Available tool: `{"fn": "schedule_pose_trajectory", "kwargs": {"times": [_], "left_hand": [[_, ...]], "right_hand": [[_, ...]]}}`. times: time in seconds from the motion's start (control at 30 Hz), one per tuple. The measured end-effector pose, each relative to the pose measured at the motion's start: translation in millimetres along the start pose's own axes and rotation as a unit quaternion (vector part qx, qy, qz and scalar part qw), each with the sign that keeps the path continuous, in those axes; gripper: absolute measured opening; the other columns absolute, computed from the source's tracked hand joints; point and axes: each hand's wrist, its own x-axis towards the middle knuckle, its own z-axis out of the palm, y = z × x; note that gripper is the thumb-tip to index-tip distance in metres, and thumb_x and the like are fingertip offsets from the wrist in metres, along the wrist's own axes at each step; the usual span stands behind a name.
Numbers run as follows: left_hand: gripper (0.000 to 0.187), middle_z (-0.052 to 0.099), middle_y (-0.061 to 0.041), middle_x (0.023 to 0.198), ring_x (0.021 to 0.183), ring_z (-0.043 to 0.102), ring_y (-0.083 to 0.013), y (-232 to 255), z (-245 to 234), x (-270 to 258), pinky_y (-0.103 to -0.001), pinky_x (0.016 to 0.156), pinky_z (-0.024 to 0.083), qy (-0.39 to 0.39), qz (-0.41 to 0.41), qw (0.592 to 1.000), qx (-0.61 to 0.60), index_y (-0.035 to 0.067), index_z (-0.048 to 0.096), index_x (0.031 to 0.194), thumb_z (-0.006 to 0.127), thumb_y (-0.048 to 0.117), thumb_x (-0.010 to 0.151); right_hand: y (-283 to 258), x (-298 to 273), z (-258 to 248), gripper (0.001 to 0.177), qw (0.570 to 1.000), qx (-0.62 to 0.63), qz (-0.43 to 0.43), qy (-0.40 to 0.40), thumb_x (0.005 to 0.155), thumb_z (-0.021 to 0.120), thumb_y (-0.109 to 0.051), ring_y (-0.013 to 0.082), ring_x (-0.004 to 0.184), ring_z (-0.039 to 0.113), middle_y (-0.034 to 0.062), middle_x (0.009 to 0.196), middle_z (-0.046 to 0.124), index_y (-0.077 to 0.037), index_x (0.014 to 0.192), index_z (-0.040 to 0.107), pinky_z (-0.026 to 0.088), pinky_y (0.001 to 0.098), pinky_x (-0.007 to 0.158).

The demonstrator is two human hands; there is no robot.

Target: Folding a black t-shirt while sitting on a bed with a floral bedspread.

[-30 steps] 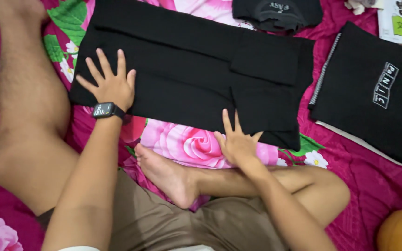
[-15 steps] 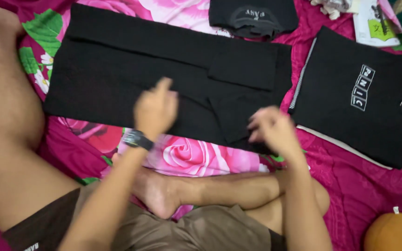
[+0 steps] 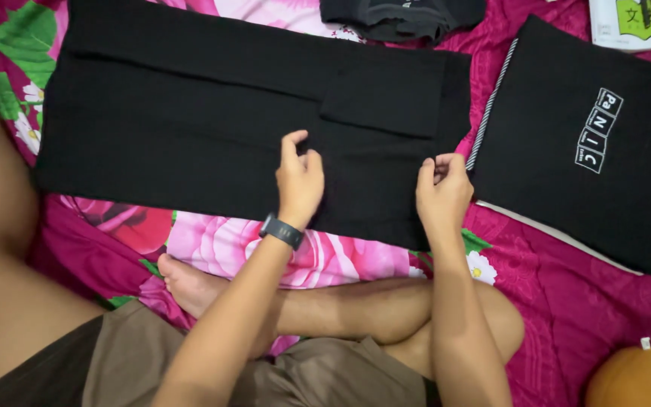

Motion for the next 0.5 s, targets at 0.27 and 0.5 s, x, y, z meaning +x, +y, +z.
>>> {"fn": "schedule_pose_trajectory", "kwargs": {"times": [0.27,0.5], "left_hand": [[0.049,0.068,-0.006,0.066,0.058,0.066,-0.0176,27.9,-5.4,15.1,-0.033,0.059,0.053,-0.053,0.022,0.998,0.020,0.007,0.050,0.138,0.068,0.020,0.095],[0.030,0.065,-0.012,0.073,0.064,0.068,-0.0269,1.2,9.6,16.4,-0.038,0.061,0.052,-0.007,0.116,0.990,0.085,0.006,0.057,0.132,0.066,0.017,0.105]], "right_hand": [[-27.3,11.4,-7.5,0.040,0.975,0.166,0.133,-0.070,0.094,0.070,-0.014,0.0181,0.071,0.069,0.0084,0.086,0.071,-0.004,0.128,0.052,0.055,0.0317,0.069],[-8.6,3.7,7.4,0.025,0.999,0.043,-0.002,-0.027,0.099,0.069,-0.005,0.0278,0.080,0.070,0.0158,0.088,0.069,0.000,0.123,0.067,0.056,0.0383,0.076]]}}
